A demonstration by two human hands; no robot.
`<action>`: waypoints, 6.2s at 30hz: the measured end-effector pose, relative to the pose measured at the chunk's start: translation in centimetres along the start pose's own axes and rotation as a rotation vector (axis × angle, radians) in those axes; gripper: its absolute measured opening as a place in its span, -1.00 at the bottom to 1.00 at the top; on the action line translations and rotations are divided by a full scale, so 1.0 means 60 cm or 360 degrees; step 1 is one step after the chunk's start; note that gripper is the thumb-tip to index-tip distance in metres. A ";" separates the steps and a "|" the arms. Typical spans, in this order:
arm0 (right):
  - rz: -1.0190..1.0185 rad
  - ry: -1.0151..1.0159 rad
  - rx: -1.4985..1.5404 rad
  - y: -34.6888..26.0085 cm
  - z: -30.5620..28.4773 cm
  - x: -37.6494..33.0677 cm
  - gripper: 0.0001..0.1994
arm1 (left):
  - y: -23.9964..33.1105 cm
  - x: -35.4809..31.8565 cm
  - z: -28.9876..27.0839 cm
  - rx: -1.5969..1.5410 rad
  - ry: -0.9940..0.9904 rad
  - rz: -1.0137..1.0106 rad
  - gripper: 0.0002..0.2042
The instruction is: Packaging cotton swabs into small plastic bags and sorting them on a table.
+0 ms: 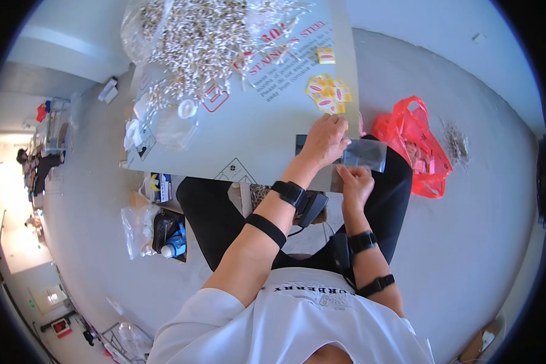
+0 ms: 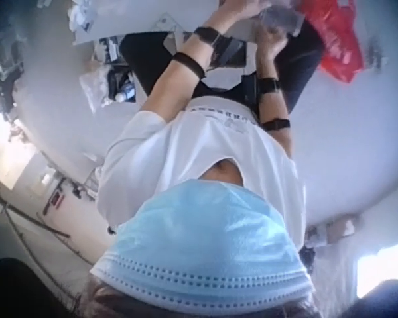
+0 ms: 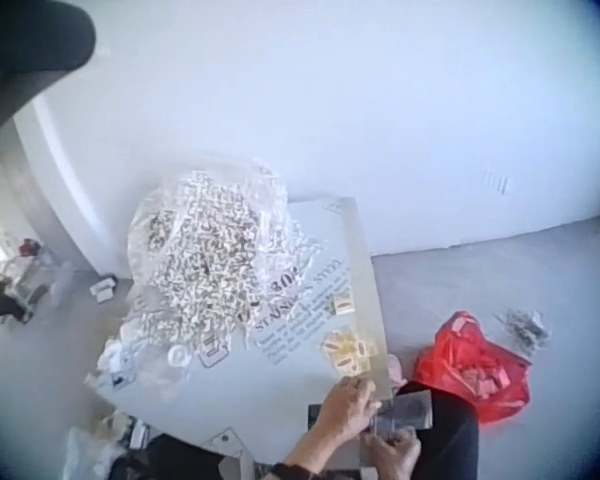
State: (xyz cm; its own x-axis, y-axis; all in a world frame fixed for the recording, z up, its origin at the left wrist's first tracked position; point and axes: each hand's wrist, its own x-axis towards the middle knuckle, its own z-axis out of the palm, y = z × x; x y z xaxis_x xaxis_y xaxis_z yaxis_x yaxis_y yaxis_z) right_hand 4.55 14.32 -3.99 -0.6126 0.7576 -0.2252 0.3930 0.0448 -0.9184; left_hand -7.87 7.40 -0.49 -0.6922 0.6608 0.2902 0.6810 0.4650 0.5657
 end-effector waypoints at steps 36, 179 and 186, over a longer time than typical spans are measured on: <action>-0.1327 -0.0624 -0.0437 -0.130 0.173 0.066 -0.71 | -0.267 0.038 -0.200 0.0273 0.0539 -0.1087 -0.65; -0.1441 -0.0880 -0.0925 -0.149 0.186 0.069 -0.59 | -0.283 0.201 -0.161 0.0402 -0.0065 -0.1207 -0.70; -0.1431 -0.0859 -0.0862 -0.141 0.182 0.076 -0.59 | -0.317 0.121 -0.234 -0.0123 -0.0476 -0.0956 -0.81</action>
State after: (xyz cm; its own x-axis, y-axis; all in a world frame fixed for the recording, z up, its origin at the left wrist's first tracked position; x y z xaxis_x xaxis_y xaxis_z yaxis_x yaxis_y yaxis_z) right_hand -9.04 10.26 -0.77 -0.9773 -0.0549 0.2044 -0.1675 0.7909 -0.5886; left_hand -29.17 -4.93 1.71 -0.8419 0.4403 -0.3120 0.1716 0.7666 0.6187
